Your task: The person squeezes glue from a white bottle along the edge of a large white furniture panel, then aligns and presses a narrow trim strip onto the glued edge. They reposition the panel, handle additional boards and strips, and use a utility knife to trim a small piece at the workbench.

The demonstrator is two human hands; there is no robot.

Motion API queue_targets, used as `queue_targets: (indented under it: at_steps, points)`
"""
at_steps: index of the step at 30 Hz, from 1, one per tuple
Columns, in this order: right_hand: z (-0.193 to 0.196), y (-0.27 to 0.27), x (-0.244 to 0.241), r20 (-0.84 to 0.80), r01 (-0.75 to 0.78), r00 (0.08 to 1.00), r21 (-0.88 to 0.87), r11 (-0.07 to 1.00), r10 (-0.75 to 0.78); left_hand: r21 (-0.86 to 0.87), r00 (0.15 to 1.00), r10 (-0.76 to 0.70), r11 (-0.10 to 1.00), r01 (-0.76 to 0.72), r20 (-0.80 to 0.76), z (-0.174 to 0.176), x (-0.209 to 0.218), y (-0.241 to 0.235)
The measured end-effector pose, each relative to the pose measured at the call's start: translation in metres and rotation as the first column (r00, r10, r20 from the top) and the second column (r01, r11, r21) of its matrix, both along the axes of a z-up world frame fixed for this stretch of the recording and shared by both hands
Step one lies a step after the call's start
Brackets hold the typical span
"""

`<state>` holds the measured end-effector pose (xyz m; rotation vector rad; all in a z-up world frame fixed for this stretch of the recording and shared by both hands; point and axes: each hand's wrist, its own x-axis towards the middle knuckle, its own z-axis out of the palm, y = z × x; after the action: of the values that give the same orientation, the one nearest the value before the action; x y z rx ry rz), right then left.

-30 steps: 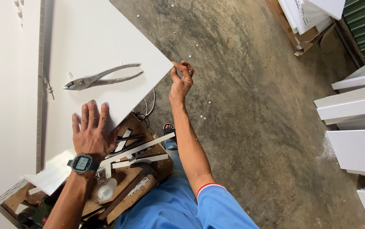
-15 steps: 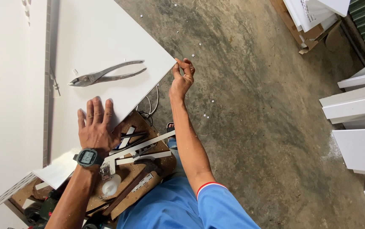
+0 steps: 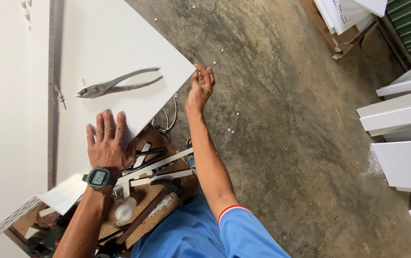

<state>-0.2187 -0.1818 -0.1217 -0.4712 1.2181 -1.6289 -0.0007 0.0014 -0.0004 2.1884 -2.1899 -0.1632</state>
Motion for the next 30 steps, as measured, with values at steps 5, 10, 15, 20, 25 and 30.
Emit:
queue_targets:
  at_steps: [5, 10, 15, 20, 25, 30]
  points:
    - [0.000, 0.000, 0.002, -0.024, 0.017, 1.000, -0.040, 0.999, -0.018, -0.001, 1.000, -0.001, 1.000, 0.001, -0.007, -0.002, 0.001, 0.000]
    - [0.004, 0.001, 0.002, -0.113, 0.016, 0.993, -0.099, 0.995, -0.028, 0.006, 1.000, -0.001, 1.000, 0.001, 0.007, -0.004, 0.000, 0.000]
    - [0.007, -0.001, -0.016, -0.550, -0.084, 0.833, -0.019, 0.996, 0.059, -0.006, 1.000, 0.008, 1.000, -0.008, -0.005, -0.004, -0.001, 0.001]
    - [-0.014, -0.009, -0.008, -0.161, -0.065, 0.986, -0.154, 0.986, 0.039, -0.020, 1.000, 0.002, 1.000, -0.002, 0.016, -0.004, -0.002, 0.001]
    - [-0.060, -0.010, -0.013, -0.108, -0.070, 0.993, -0.176, 0.982, 0.051, -0.024, 1.000, 0.001, 1.000, -0.001, 0.019, -0.002, -0.002, -0.001]
    - [0.060, 0.005, -0.002, 0.302, -0.208, 0.947, 0.307, 0.929, 0.112, -0.023, 1.000, 0.001, 1.000, -0.001, 0.009, -0.001, -0.002, -0.001]
